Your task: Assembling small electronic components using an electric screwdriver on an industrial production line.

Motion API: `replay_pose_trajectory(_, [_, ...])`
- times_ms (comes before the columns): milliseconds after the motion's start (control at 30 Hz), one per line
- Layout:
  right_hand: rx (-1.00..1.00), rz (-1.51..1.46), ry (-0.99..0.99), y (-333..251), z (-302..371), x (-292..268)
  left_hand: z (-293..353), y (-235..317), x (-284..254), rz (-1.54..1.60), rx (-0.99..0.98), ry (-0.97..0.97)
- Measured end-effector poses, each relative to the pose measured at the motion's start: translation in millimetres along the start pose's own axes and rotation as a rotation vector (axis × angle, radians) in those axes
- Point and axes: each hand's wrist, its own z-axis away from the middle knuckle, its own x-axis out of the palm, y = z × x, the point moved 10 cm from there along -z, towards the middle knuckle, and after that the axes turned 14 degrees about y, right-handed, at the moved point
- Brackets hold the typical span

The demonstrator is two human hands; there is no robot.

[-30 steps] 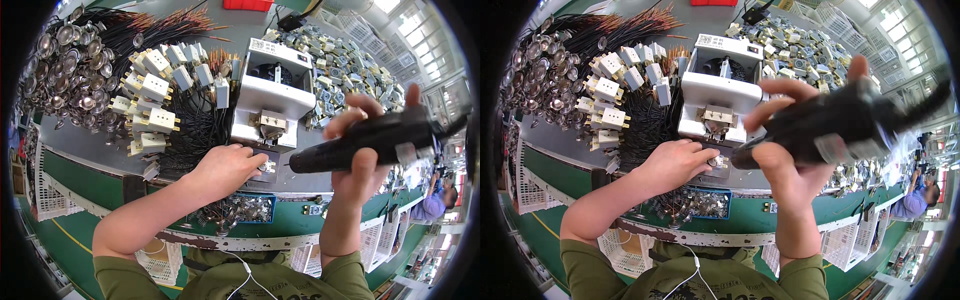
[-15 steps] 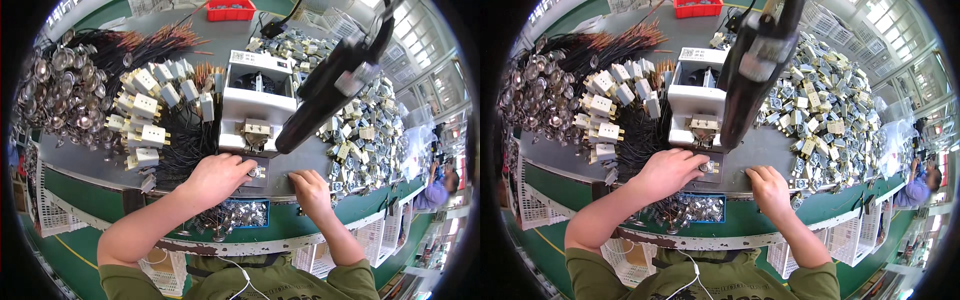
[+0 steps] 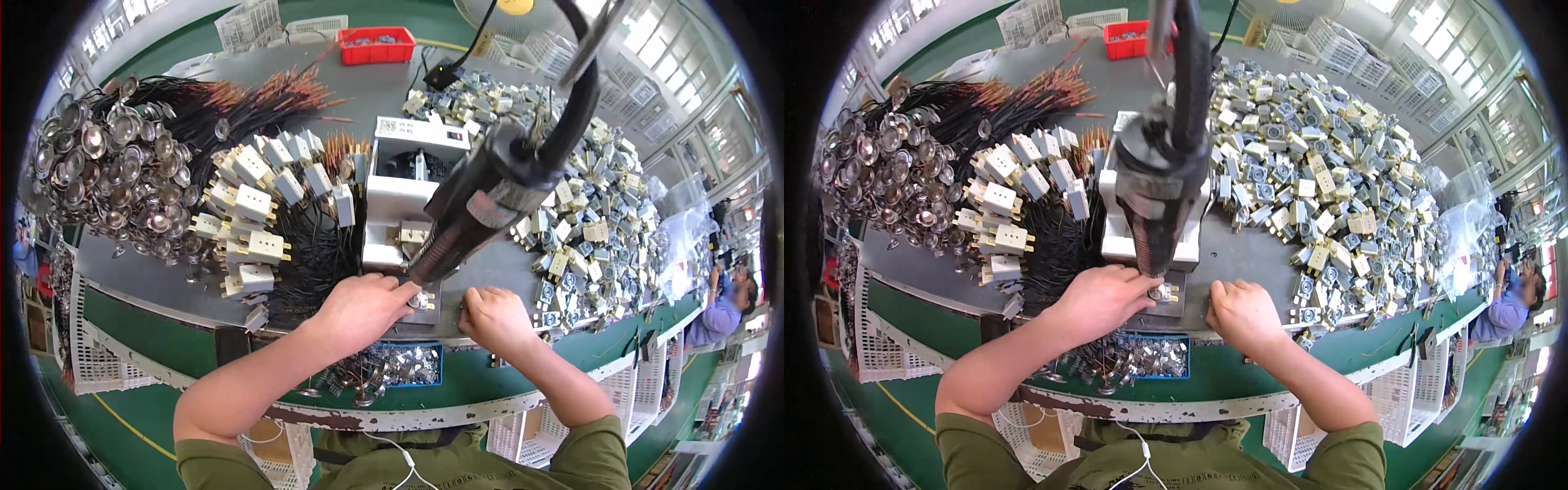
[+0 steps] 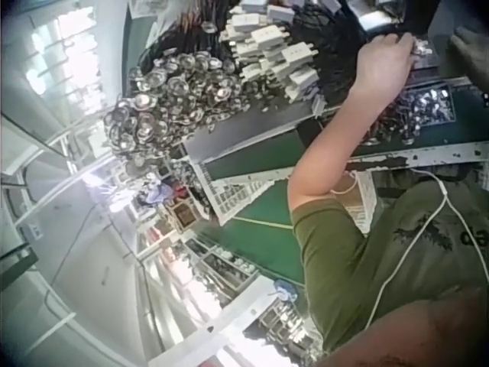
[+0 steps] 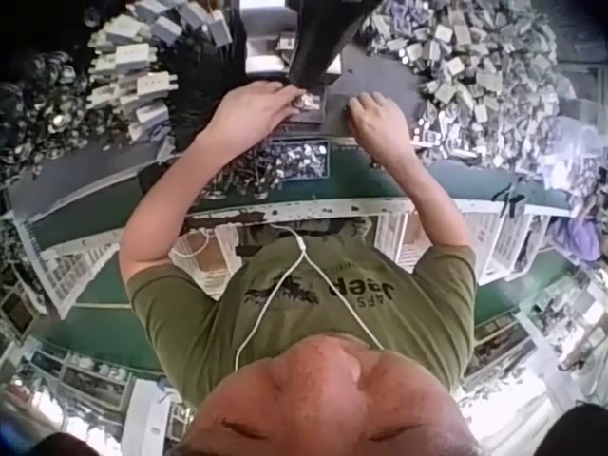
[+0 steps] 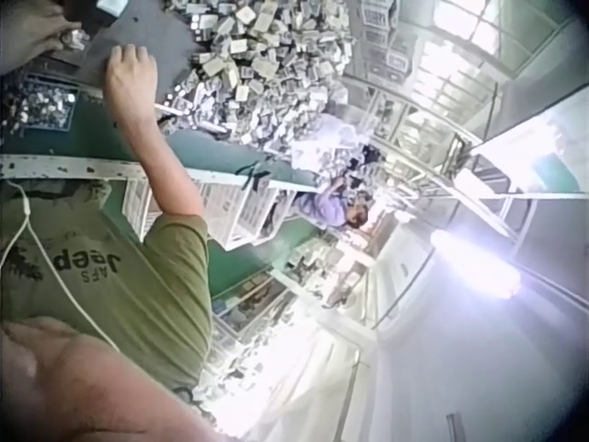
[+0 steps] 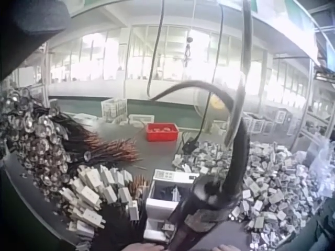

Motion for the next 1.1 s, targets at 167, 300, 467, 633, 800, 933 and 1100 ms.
replay_pose_trajectory(167, [0.435,-0.581,0.144,42.4,-24.0,-56.3,4.9,-2.4,-1.0,-0.037,-0.024,0.025])
replay_pose_trajectory(300, [0.366,-0.859,0.255,39.0,-66.3,-108.9,5.6,-0.4,-0.8,-0.059,-0.003,0.023])
replay_pose_trajectory(467, [0.345,-1.235,0.699,65.3,-204.2,-149.1,4.2,2.2,4.6,-0.028,0.018,0.014])
replay_pose_trajectory(633, [0.374,-1.399,0.691,66.7,-182.3,-111.9,4.4,-0.3,9.1,0.026,0.007,0.017])
replay_pose_trajectory(800, [0.367,-1.708,0.692,43.1,-126.8,-108.2,10.2,-4.3,4.8,0.005,-0.01,0.028])
replay_pose_trajectory(933, [0.156,-1.526,0.634,-4.3,-89.9,-106.6,7.6,-1.4,7.6,0.043,-0.008,0.008])
replay_pose_trajectory(1100, [0.281,-1.41,0.58,-31.2,-90.8,-114.9,4.9,-2.3,-1.9,0.095,-0.043,0.028])
